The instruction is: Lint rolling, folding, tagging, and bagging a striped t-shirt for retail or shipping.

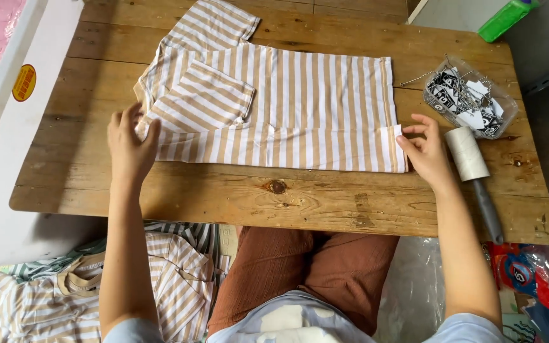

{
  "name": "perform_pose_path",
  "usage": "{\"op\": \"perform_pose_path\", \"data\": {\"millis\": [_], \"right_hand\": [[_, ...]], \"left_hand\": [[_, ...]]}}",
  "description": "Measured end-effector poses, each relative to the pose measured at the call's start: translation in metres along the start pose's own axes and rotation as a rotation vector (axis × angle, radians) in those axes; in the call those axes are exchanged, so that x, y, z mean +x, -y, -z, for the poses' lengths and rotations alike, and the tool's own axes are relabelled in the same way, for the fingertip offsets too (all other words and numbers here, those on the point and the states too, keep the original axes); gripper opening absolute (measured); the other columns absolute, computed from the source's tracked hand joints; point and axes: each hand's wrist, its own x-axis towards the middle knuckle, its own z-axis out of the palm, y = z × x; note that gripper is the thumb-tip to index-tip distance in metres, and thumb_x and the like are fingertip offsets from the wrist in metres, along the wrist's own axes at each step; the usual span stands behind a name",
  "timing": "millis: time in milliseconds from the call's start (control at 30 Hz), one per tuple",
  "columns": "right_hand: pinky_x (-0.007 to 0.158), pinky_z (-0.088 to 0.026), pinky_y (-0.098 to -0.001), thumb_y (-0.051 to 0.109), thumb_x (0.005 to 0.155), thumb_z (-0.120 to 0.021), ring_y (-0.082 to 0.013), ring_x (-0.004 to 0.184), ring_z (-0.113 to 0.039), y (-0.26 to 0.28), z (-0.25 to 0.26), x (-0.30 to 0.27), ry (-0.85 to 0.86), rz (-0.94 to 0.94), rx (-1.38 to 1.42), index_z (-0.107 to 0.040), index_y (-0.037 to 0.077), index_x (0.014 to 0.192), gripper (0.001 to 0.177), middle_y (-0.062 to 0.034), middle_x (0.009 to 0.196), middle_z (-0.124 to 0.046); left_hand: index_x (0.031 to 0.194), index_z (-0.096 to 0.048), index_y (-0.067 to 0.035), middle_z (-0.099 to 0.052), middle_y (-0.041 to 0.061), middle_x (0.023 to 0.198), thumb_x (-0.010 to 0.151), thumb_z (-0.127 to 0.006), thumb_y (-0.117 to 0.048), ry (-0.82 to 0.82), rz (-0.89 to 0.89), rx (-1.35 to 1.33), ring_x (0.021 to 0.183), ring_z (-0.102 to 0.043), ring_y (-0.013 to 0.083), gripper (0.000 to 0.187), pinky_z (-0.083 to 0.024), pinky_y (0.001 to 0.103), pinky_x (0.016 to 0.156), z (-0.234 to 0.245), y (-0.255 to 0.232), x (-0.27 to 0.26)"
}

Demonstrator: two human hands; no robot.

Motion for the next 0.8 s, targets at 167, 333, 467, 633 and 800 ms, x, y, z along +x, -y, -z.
{"op": "perform_pose_path", "data": {"millis": [167,333,467,633,800], "right_hand": [[0.066,-0.043,-0.0283,0.003,0.079,-0.059,-0.0191,0.075,-0.05,0.005,0.001,-0.018,0.017,-0.045,0.019,-0.029,0.002,0.119,0.05,-0.0181,0.102,-0.042],[0.067,-0.041,-0.0263,0.001,0.076,-0.061,-0.0187,0.077,-0.05,0.017,-0.004,-0.036,0.029,-0.047,-0.011,-0.028,0.001,0.116,0.052,-0.0177,0.104,-0.041],[0.064,-0.039,-0.0233,-0.011,0.074,-0.052,-0.0167,0.075,-0.047,0.032,-0.004,-0.039,0.063,-0.019,-0.117,-0.036,-0.004,0.109,0.039,-0.0143,0.103,-0.043],[0.068,-0.041,-0.0235,-0.008,0.077,-0.052,-0.0146,0.074,-0.045,0.044,0.004,-0.045,0.096,-0.012,-0.34,-0.054,-0.001,0.101,0.026,-0.0097,0.099,-0.041],[0.057,-0.034,-0.0204,-0.005,0.079,-0.051,-0.0115,0.064,-0.038,0.055,0.018,-0.06,0.127,-0.038,-0.431,-0.062,0.005,0.097,0.023,-0.0067,0.098,-0.043]], "left_hand": [[0.099,-0.056,-0.005,-0.043,0.007,0.084,0.08,-0.065,-0.018,-0.123,0.048,0.282,0.079,-0.043,0.0275,0.025,-0.035,0.037,0.072,0.004,0.02,-0.031],[0.096,-0.05,-0.006,-0.039,0.007,0.083,0.081,-0.062,-0.013,-0.156,0.123,0.247,0.077,-0.042,0.0284,0.02,-0.034,0.037,0.072,0.013,0.018,-0.042],[0.096,-0.051,0.004,-0.047,0.016,0.085,0.084,-0.055,-0.002,-0.12,0.066,0.193,0.075,-0.043,0.0268,0.014,-0.037,0.035,0.069,0.017,0.006,-0.037],[0.095,-0.055,0.002,-0.045,0.013,0.081,0.084,-0.055,0.0,-0.09,0.06,0.162,0.072,-0.041,0.0241,0.012,-0.036,0.033,0.068,0.023,0.004,-0.04],[0.102,-0.053,0.002,-0.045,0.01,0.081,0.082,-0.052,0.006,0.034,0.061,-0.012,0.075,-0.038,0.0214,0.02,-0.034,0.029,0.068,0.035,-0.008,-0.048]]}}
